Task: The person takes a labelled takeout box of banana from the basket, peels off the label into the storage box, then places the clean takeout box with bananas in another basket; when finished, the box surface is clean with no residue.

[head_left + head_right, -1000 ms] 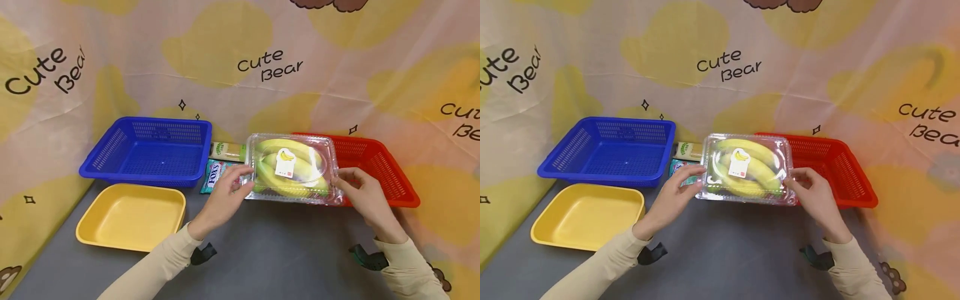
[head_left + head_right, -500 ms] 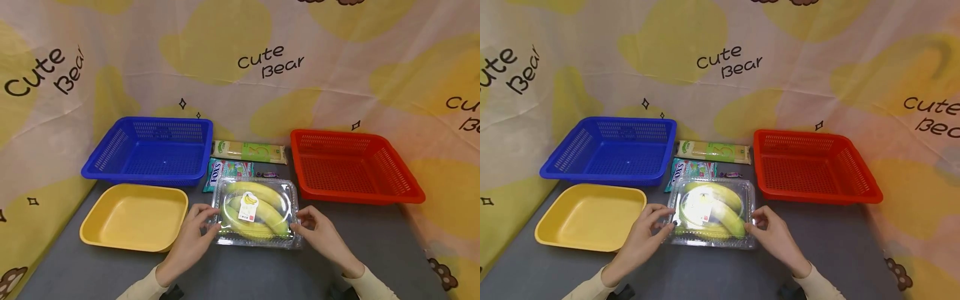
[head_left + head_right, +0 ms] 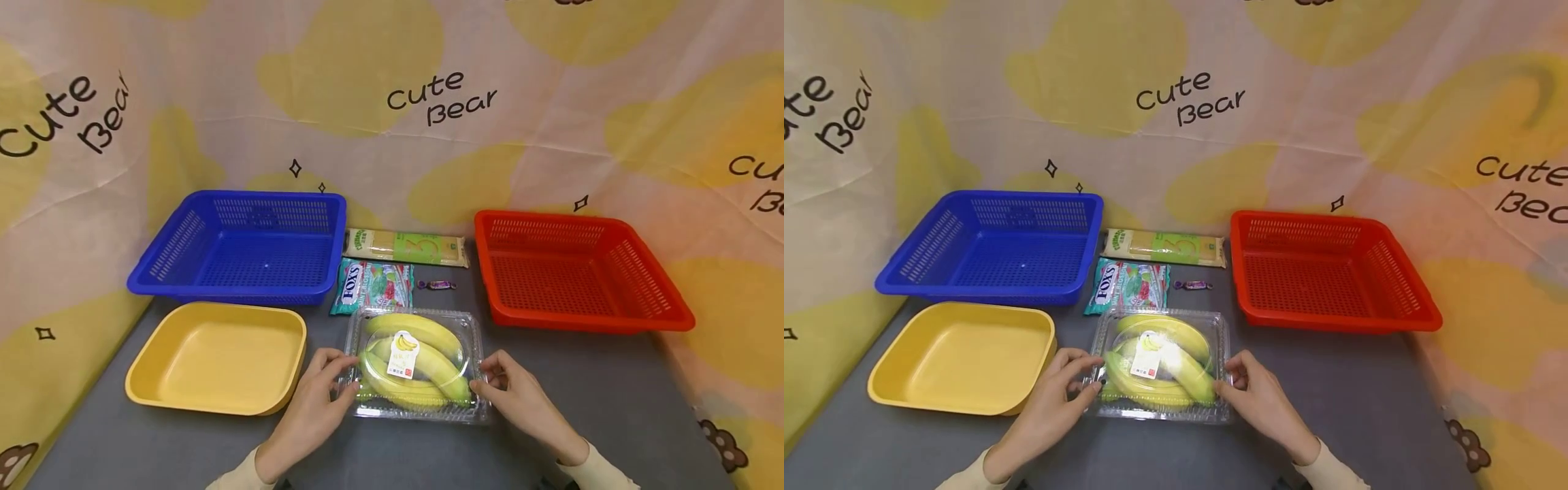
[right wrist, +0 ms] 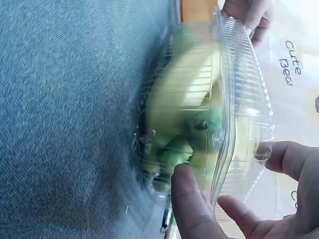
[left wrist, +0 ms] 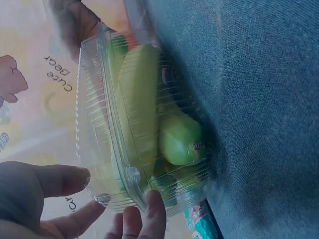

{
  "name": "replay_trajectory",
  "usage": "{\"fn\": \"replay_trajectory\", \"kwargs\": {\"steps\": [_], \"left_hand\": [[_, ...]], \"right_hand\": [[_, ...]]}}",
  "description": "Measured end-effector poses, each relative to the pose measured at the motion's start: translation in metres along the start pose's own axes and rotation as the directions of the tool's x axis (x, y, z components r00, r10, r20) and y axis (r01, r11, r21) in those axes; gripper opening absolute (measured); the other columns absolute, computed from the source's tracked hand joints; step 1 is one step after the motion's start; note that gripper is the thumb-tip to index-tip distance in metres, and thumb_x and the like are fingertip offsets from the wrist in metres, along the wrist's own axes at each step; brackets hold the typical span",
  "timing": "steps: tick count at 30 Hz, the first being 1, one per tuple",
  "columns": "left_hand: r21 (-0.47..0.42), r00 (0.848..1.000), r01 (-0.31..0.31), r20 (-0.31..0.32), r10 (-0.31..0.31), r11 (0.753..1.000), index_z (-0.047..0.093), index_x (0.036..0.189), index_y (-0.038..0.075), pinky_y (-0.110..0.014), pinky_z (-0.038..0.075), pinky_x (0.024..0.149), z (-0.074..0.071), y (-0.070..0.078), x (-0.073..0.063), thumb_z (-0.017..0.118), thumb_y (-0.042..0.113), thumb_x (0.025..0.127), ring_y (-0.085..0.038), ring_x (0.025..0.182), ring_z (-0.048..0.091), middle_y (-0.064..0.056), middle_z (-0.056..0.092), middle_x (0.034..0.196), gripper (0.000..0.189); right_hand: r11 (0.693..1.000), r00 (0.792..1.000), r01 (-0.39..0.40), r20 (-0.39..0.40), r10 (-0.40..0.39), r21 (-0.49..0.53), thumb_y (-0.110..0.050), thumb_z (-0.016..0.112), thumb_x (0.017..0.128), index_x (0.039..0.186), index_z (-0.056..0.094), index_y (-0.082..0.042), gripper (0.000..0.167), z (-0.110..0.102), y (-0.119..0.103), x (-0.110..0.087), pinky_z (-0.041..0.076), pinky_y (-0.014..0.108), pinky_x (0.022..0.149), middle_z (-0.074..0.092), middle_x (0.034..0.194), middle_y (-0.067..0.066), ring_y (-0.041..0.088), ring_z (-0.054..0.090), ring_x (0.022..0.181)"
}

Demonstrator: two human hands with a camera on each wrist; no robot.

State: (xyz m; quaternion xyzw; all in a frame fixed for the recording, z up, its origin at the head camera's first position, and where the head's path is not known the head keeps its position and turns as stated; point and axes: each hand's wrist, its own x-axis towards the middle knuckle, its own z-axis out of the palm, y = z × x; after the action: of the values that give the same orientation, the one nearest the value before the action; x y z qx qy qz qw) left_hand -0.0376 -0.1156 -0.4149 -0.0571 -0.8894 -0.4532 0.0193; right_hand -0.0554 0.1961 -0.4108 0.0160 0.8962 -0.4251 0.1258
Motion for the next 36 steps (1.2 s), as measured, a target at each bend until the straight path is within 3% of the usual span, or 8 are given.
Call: {"fn": "replay_trajectory", "kwargs": {"steps": [11,16,19,23,25,27,31,36], "left_hand": [[0.032,1.0,0.005,0.021,-0.005,0.999,0.07,0.114,0.012,-0.02,0.051,0.071,-0.005,0.005,0.003,0.073,0.003,0.084,-0.012,0.1,0.059,0.002,0.051,0.107,0.031],[0.144,0.998,-0.037,0.045,0.031,0.989,0.071,0.112,0.012,-0.019,0.043,0.066,-0.01,0.008,0.005,0.075,0.009,0.084,-0.008,0.084,0.052,0.003,0.051,0.103,0.028],[0.268,0.992,-0.127,0.049,0.119,0.955,0.073,0.108,0.012,-0.019,0.038,0.064,-0.014,0.012,0.01,0.077,0.014,0.083,-0.008,0.079,0.046,0.003,0.052,0.099,0.026],[0.397,0.955,-0.286,0.04,0.295,0.872,0.075,0.102,0.009,-0.02,0.037,0.062,-0.019,0.022,0.025,0.079,0.016,0.081,-0.009,0.078,0.046,0.001,0.056,0.091,0.022],[0.432,0.933,-0.34,0.041,0.359,0.835,0.074,0.099,0.007,-0.021,0.038,0.062,-0.021,0.027,0.034,0.079,0.016,0.08,-0.011,0.076,0.048,0.0,0.058,0.088,0.021],[0.451,0.924,-0.36,0.047,0.381,0.817,0.073,0.099,0.005,-0.023,0.039,0.061,-0.022,0.031,0.041,0.079,0.015,0.08,-0.015,0.076,0.05,-0.002,0.059,0.088,0.023],[0.466,0.949,-0.304,0.075,0.305,0.831,0.07,0.108,0.0,-0.027,0.044,0.062,-0.023,0.032,0.05,0.078,0.017,0.081,-0.02,0.081,0.052,-0.007,0.06,0.094,0.032],[0.473,0.976,-0.213,0.14,0.165,0.855,0.062,0.123,-0.006,-0.031,0.045,0.065,-0.019,0.025,0.051,0.077,0.02,0.082,-0.022,0.083,0.052,-0.014,0.059,0.101,0.051]], "right_hand": [[0.999,1.0,0.018,0.004,-0.018,-0.044,-0.029,0.075,0.084,0.105,0.059,-0.012,0.032,-0.005,-0.004,0.0,0.046,0.023,0.063,0.064,0.09,0.002,0.01,0.059,0.077],[0.994,0.999,0.03,0.018,-0.028,-0.106,-0.034,0.075,0.085,0.104,0.061,-0.014,0.032,-0.01,-0.006,0.001,0.048,0.025,0.066,0.065,0.092,0.001,0.01,0.06,0.08],[0.988,0.999,0.039,0.021,-0.036,-0.148,-0.038,0.074,0.085,0.107,0.063,-0.014,0.034,-0.016,-0.008,0.001,0.05,0.027,0.066,0.064,0.095,0.002,0.011,0.06,0.081],[0.973,0.995,0.096,-0.02,-0.102,-0.21,-0.036,0.072,0.087,0.111,0.063,-0.012,0.035,-0.023,-0.012,0.001,0.047,0.025,0.065,0.062,0.093,0.001,0.01,0.057,0.079],[0.952,0.98,0.166,-0.065,-0.188,-0.256,-0.031,0.073,0.087,0.109,0.064,-0.011,0.031,-0.024,-0.017,0.003,0.044,0.023,0.064,0.058,0.088,0.0,0.011,0.054,0.076],[0.917,0.95,0.253,-0.101,-0.296,-0.307,-0.024,0.074,0.086,0.107,0.066,-0.01,0.026,-0.024,-0.024,0.006,0.041,0.022,0.062,0.056,0.084,-0.001,0.011,0.051,0.074],[0.835,0.886,0.4,-0.073,-0.458,-0.378,-0.013,0.074,0.084,0.106,0.07,-0.008,0.023,-0.02,-0.051,0.02,0.045,0.021,0.064,0.06,0.086,0.0,0.011,0.054,0.076],[0.735,0.842,0.516,0.099,-0.531,-0.44,-0.014,0.073,0.084,0.113,0.071,-0.003,0.03,-0.006,-0.084,0.041,0.052,0.026,0.068,0.066,0.096,0.008,0.016,0.061,0.081]]}}
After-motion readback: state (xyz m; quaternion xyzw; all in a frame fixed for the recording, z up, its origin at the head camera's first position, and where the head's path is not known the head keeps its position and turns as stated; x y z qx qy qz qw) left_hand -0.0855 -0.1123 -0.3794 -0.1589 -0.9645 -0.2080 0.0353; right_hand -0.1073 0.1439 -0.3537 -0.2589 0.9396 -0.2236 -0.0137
